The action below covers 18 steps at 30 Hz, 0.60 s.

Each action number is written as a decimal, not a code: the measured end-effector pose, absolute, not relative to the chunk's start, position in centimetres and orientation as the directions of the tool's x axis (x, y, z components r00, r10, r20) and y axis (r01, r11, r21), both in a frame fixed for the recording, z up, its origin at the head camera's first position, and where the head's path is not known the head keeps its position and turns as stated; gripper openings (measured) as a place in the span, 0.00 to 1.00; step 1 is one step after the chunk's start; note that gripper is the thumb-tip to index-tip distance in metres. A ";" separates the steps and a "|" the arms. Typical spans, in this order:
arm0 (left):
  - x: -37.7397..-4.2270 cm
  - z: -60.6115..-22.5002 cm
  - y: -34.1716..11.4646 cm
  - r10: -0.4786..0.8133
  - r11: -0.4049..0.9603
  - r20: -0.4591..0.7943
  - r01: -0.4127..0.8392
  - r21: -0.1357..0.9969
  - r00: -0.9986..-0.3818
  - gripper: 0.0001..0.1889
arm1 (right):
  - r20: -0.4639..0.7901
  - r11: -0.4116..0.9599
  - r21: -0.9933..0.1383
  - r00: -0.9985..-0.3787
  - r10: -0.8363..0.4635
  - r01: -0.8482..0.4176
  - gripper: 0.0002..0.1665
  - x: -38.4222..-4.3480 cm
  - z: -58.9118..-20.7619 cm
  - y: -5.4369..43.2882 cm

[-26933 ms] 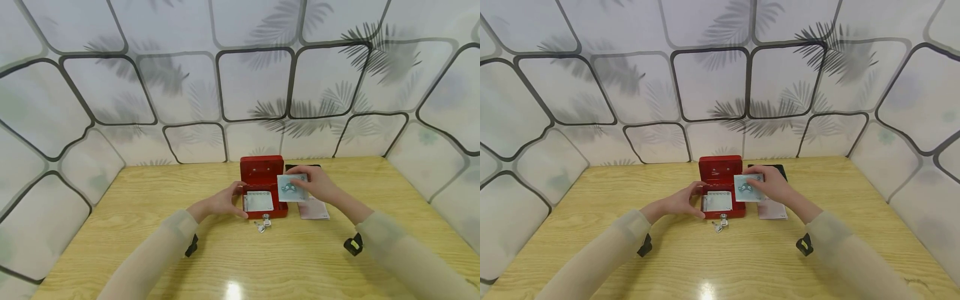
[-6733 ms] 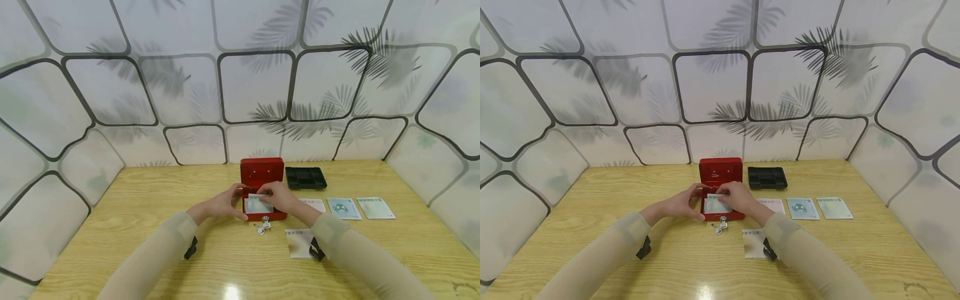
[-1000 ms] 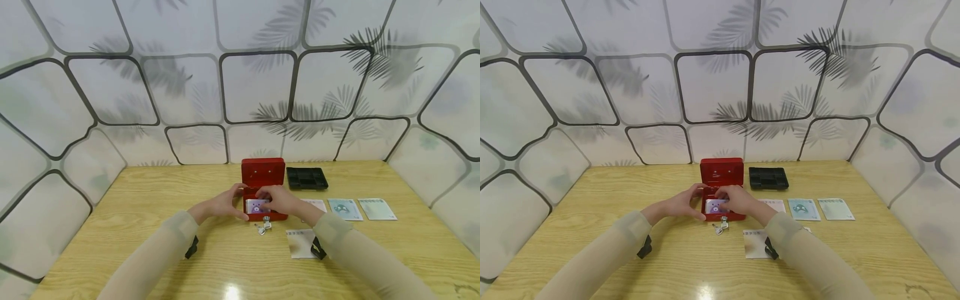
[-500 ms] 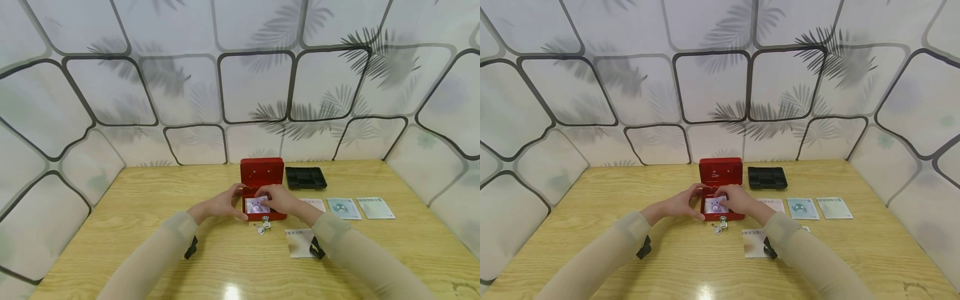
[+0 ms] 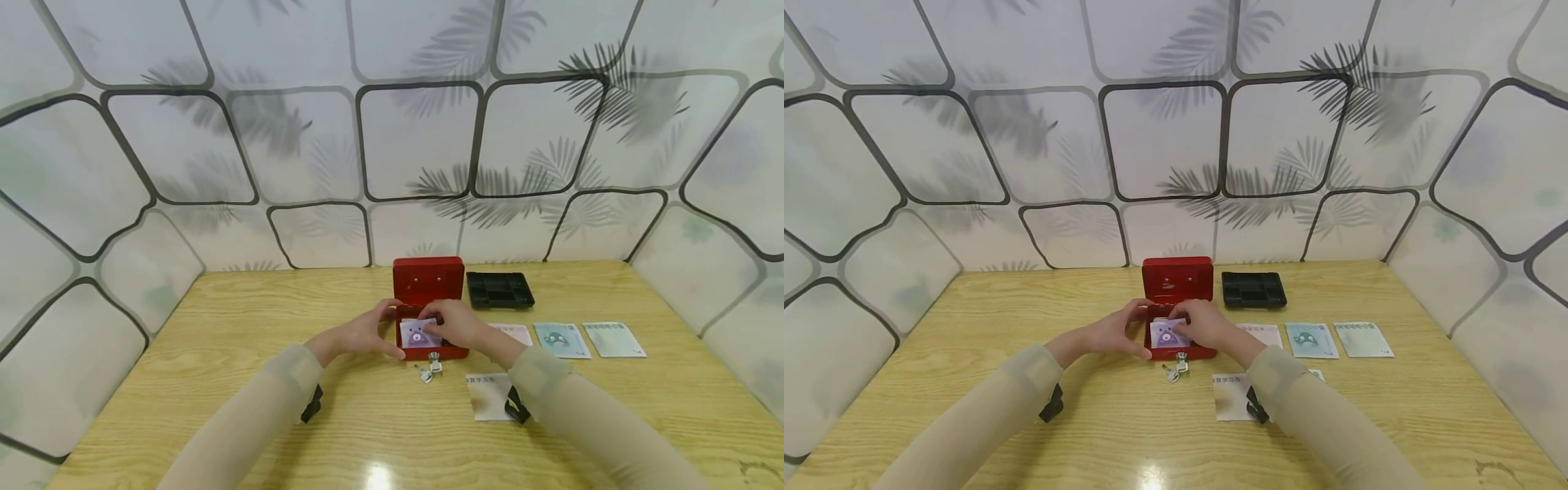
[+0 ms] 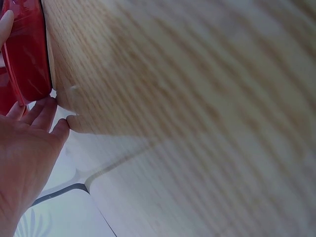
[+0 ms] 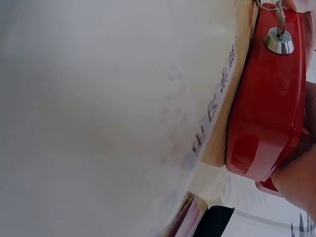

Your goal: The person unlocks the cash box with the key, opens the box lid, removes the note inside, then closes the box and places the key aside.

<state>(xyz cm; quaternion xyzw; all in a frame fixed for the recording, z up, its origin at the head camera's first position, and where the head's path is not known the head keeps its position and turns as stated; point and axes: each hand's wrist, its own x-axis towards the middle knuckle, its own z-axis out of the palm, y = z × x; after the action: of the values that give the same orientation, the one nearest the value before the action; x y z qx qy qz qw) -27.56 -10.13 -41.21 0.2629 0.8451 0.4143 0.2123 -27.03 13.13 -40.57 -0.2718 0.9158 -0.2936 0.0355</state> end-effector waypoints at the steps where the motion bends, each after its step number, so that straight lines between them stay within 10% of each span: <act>1: -27.6 -41.2 -10.1 0.620 0.520 -0.140 0.271 0.810 -0.772 0.47 | 0.098 0.680 -0.553 -0.848 -0.520 -0.481 0.08 -27.0 -40.6 13.1; 18: -27.6 -41.2 -10.2 0.625 0.525 -0.140 0.281 0.804 -0.768 0.46 | 0.061 0.668 -0.596 -0.855 -0.514 -0.444 0.08 -27.3 -40.7 13.0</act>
<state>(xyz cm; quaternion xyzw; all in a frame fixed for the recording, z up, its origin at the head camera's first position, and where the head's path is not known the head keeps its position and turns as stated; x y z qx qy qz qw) -27.57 -10.15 -41.20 0.2675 0.8471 0.4076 0.2114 -27.30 13.04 -40.70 -0.2629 0.9116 -0.3109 0.0562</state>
